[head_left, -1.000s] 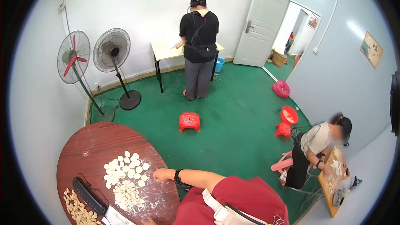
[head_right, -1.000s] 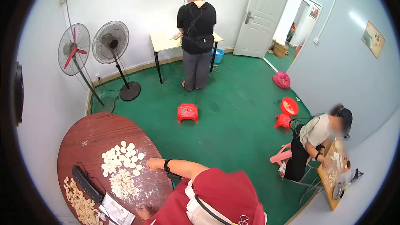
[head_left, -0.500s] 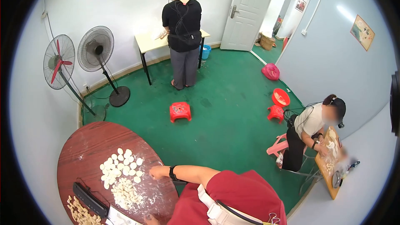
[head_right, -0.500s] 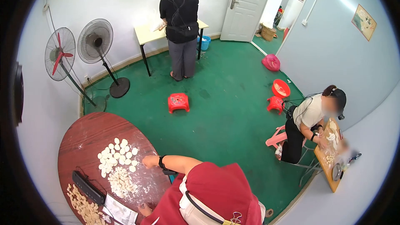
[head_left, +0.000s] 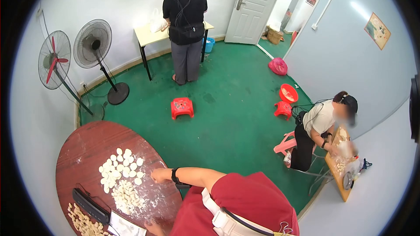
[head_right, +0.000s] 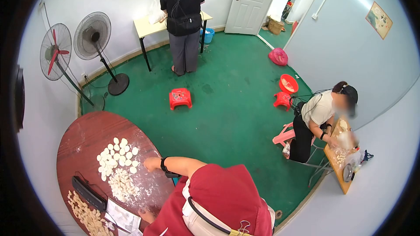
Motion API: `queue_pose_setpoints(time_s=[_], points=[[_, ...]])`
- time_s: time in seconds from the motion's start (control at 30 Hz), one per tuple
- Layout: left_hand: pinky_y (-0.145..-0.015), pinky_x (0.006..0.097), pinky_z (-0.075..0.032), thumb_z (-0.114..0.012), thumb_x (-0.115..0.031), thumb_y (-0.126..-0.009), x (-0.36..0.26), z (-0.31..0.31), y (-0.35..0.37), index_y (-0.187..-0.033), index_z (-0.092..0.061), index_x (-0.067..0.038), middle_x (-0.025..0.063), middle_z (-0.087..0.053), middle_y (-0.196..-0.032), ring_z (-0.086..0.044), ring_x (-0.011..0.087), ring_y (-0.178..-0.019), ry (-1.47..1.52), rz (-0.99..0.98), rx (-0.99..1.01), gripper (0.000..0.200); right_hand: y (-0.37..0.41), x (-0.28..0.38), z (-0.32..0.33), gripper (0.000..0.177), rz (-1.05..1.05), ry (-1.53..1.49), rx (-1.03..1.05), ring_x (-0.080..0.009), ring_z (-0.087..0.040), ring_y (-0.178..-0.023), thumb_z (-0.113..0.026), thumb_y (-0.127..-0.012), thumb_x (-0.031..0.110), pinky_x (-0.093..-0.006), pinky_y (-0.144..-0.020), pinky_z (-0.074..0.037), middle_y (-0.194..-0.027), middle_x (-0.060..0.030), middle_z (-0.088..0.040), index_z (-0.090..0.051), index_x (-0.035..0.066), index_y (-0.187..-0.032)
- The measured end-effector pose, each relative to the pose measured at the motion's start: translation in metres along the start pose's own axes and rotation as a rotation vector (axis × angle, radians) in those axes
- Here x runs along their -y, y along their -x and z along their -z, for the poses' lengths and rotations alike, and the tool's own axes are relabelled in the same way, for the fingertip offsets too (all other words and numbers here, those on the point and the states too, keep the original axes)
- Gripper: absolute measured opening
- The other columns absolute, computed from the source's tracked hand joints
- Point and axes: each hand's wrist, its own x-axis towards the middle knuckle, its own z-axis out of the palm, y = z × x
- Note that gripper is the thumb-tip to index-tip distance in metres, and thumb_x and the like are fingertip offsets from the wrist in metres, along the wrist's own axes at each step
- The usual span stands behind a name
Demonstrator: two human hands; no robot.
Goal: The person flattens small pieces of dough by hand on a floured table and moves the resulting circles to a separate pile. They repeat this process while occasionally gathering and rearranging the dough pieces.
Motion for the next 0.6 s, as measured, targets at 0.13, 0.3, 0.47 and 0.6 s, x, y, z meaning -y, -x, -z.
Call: queue_pose_setpoints(time_s=[0.13, 0.3, 0.47, 0.6], points=[[-0.079, 0.0364, -0.052, -0.066, -0.012, -0.093, 0.002, 0.007, 0.004, -0.132, -0.055, -0.002, 0.0158, -0.064, -0.108, -0.062, 0.0247, -0.089, -0.285, -0.240, -0.071, 0.042, 0.011, 0.011, 0.011, 0.024, -0.026, 0.014, 0.055, -0.0384, -0.073, -0.088, -0.073, -0.079, 0.023, -0.0497, -0.079, -0.057, -0.094, -0.0191, -0.076, -0.079, 0.005, -0.094], [-0.084, 0.0367, -0.051, -0.068, -0.013, -0.095, 0.018, 0.005, 0.001, -0.130, -0.057, 0.000, 0.0158, -0.065, -0.110, -0.062, 0.0248, -0.094, -0.147, -0.195, -0.099, 0.039, 0.015, 0.011, 0.005, 0.022, -0.011, -0.004, 0.013, -0.0387, -0.073, -0.086, -0.073, -0.079, 0.022, -0.0502, -0.077, -0.057, -0.093, -0.0191, -0.076, -0.078, 0.005, -0.091], [-0.089, 0.0374, -0.051, -0.068, -0.013, -0.095, 0.019, 0.012, 0.009, -0.133, -0.056, 0.001, 0.0175, -0.066, -0.114, -0.063, 0.0256, -0.099, -0.133, -0.163, -0.106, 0.042, 0.009, 0.010, -0.005, 0.019, -0.023, 0.005, 0.097, -0.0392, -0.073, -0.086, -0.072, -0.080, 0.020, -0.0506, -0.076, -0.057, -0.091, -0.0190, -0.076, -0.078, 0.005, -0.090], [-0.086, 0.0404, -0.053, -0.067, -0.009, -0.092, 0.013, 0.013, 0.032, -0.132, -0.058, -0.002, 0.0183, -0.068, -0.111, -0.066, 0.0279, -0.093, -0.145, -0.315, -0.265, 0.042, 0.002, 0.011, -0.014, 0.023, 0.008, 0.033, 0.151, -0.0395, -0.072, -0.094, -0.070, -0.083, 0.019, -0.0511, -0.082, -0.056, -0.097, -0.0193, -0.075, -0.076, 0.005, -0.100]])
